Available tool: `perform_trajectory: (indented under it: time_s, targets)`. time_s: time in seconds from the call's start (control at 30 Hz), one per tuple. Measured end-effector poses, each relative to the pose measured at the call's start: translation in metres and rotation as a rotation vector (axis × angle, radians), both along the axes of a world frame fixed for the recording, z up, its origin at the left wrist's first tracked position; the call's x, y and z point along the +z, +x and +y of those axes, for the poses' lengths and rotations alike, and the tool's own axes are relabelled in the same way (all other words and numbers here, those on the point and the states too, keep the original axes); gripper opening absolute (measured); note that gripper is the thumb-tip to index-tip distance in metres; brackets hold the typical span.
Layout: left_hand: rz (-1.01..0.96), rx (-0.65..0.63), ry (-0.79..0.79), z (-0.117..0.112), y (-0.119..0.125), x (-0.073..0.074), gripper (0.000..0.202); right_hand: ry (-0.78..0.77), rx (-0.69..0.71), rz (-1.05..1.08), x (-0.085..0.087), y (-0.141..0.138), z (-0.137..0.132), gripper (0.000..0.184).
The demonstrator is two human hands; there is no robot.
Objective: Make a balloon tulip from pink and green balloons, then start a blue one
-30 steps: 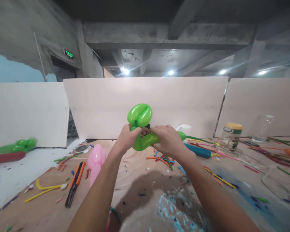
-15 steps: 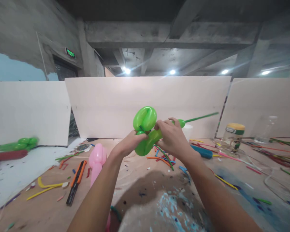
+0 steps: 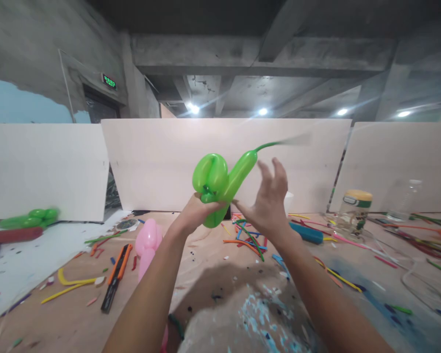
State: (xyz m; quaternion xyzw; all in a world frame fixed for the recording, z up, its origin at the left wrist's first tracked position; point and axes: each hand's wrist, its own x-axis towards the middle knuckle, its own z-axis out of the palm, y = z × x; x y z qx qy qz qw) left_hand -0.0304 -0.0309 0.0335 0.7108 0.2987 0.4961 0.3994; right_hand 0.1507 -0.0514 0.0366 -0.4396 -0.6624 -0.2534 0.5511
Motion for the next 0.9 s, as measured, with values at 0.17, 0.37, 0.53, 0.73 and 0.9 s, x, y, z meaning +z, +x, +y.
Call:
perform_trajectory:
  time_s: [0.17, 0.37, 0.53, 0.73, 0.9]
  targets:
    - [0.016, 0.097, 0.065, 0.000, 0.001, 0.001, 0.036, -0.620, 0.539, 0.327, 0.006, 0.011, 0.004, 0.061]
    - [0.272, 0.158, 0.217, -0.007, 0.016, 0.000, 0.026, -0.768, 0.742, 0.442, 0.002, 0.007, 0.008, 0.027]
    - [0.299, 0.215, 0.250, -0.007, 0.020, -0.002, 0.025, -0.765, 0.834, 0.494, 0.002, 0.004, 0.008, 0.025]
    - [0.057, -0.011, 0.030, -0.006, 0.021, -0.002, 0.028, -0.758, 1.021, 0.497, -0.001, 0.007, 0.013, 0.023]
    - [-0.102, -0.320, -0.330, -0.007, 0.022, -0.006, 0.025, -0.840, 1.208, 0.447, -0.005, 0.013, 0.015, 0.016]
